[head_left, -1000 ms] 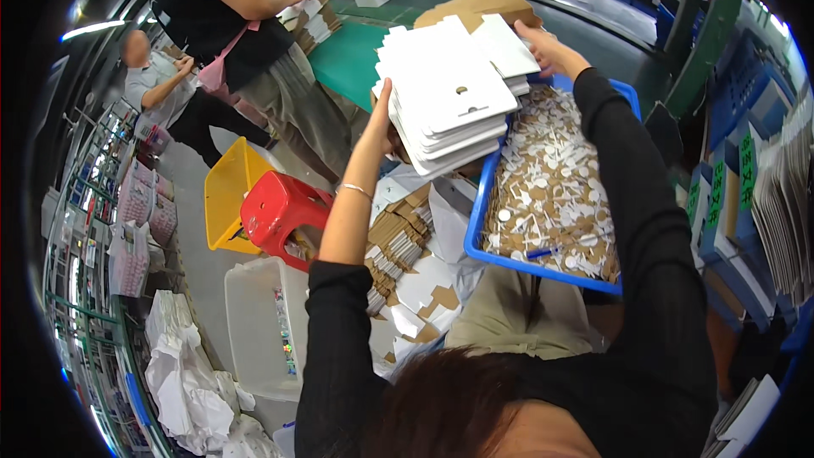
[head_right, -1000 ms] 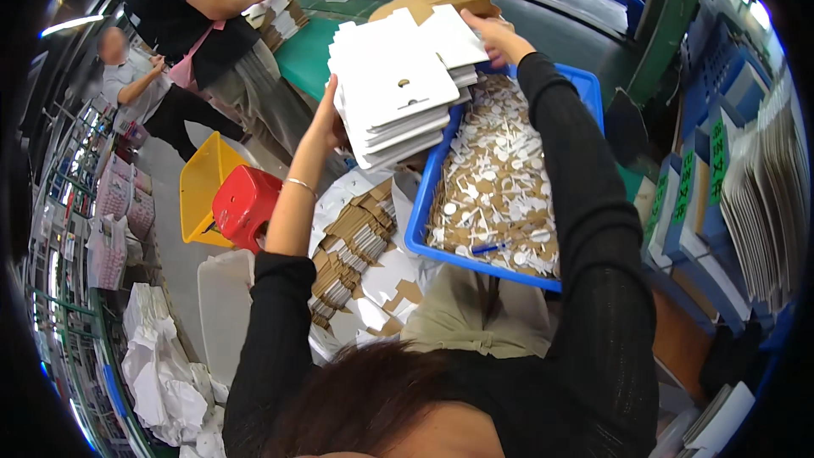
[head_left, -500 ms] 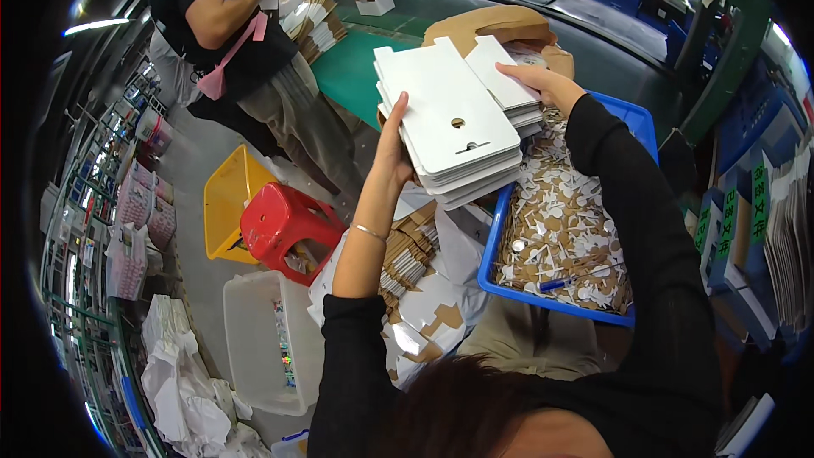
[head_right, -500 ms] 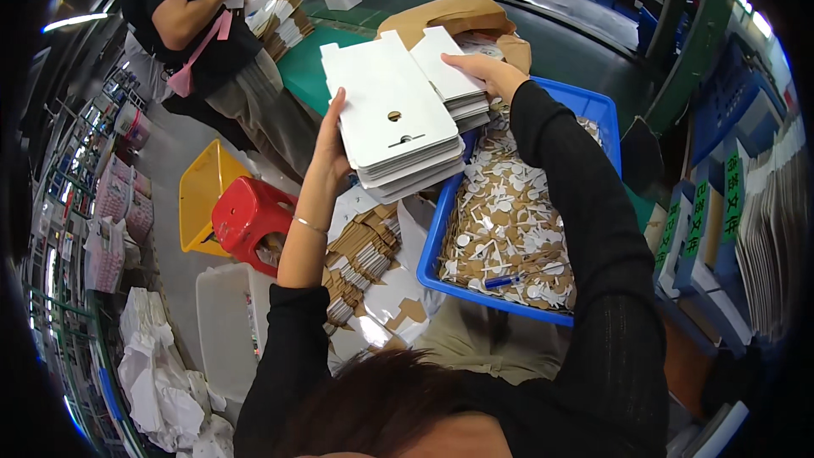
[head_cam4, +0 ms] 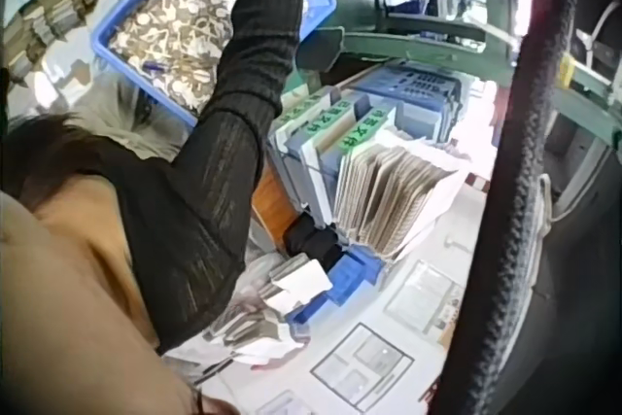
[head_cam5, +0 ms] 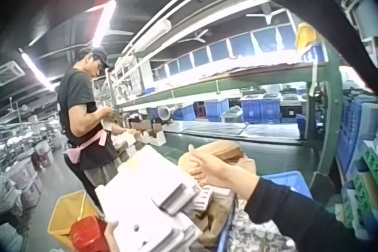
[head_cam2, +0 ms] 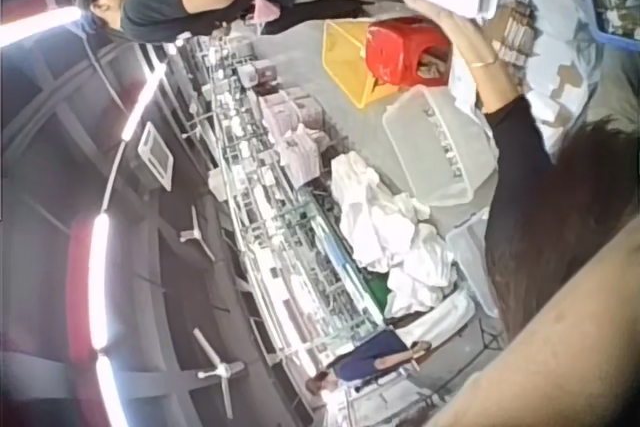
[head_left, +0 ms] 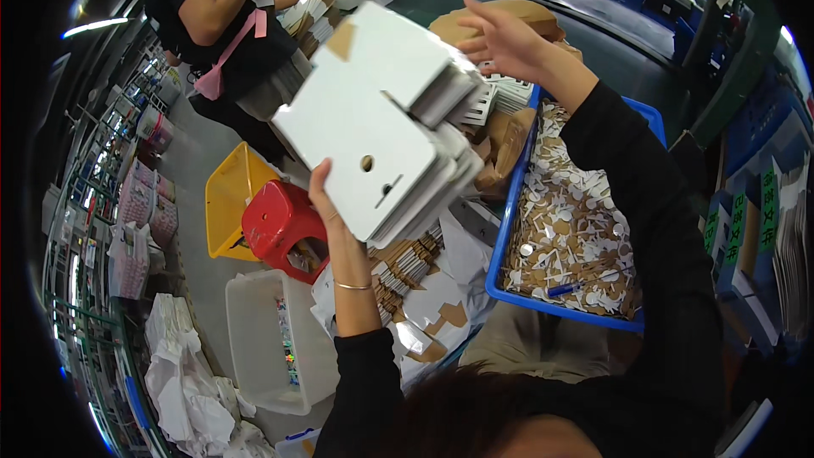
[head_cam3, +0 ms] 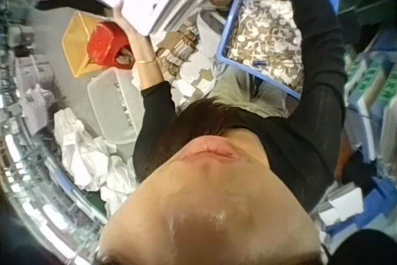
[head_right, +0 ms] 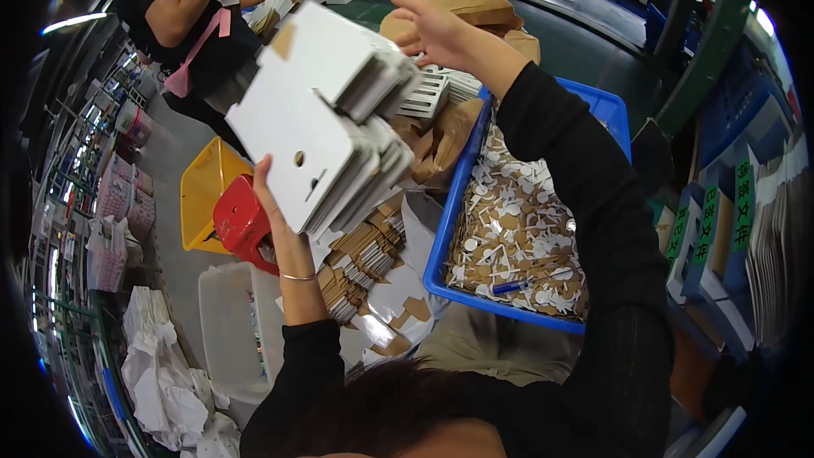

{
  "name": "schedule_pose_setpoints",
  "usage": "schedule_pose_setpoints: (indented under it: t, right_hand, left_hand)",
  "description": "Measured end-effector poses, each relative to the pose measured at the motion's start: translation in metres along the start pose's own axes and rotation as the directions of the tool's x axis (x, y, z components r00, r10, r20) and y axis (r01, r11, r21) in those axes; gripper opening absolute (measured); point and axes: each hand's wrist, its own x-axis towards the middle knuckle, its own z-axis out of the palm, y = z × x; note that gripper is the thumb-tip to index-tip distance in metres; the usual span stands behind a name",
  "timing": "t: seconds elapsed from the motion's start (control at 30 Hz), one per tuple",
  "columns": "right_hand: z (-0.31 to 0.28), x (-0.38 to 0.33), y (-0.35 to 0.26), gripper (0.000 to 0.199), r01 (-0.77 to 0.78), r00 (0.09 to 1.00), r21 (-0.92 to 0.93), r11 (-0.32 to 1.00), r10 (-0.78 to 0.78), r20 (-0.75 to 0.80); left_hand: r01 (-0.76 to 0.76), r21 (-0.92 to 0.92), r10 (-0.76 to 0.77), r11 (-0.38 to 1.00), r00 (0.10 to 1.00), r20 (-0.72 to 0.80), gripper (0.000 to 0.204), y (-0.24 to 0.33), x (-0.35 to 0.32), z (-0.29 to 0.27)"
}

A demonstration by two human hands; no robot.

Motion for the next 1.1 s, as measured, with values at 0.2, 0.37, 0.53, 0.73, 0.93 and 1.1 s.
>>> schedule_pose_setpoints:
  t: [0.2, 0.37, 0.53, 0.73, 0.93, 1.1]
  right_hand:
    - [-0.016, -0.020, -0.005, 0.081, 0.070, 0.997, 0.458, 0.886, -0.048, -0.060]
    - [-0.053, -0.108, -0.009, 0.066, 0.151, 0.976, 0.563, 0.812, -0.212, 0.045]
    - [-0.075, -0.233, -0.033, 0.065, 0.308, 0.950, 0.450, 0.838, -0.247, -0.190]
    - [-0.075, -0.378, -0.009, 0.065, 0.317, 0.841, 0.080, 0.945, -0.240, -0.485]
    - [-0.068, -0.382, 0.006, 0.064, 0.245, 0.775, 0.003, 0.970, -0.194, -0.602]
    - [-0.064, -0.378, 0.002, 0.063, 0.188, 0.788, -0.074, 0.979, -0.196, -0.584]
  left_hand:
    - [-0.184, -0.014, 0.183, 0.983, 0.983, -0.034, 0.067, 0.036, 0.045, -0.026]
    - [-0.201, -0.029, 0.203, 0.979, 0.974, 0.100, 0.066, 0.076, 0.160, -0.082]
    - [-0.058, 0.124, 0.021, 0.991, 0.960, 0.280, 0.065, 0.089, 0.267, -0.091]
    - [0.158, 0.526, -0.251, 0.836, 0.962, 0.109, 0.067, 0.013, 0.331, -0.061]
    - [0.245, 0.649, -0.366, 0.720, 0.929, 0.055, 0.063, -0.019, 0.348, -0.019]
    - [0.248, 0.738, -0.437, 0.628, 0.897, 0.070, 0.059, -0.031, 0.387, -0.007]
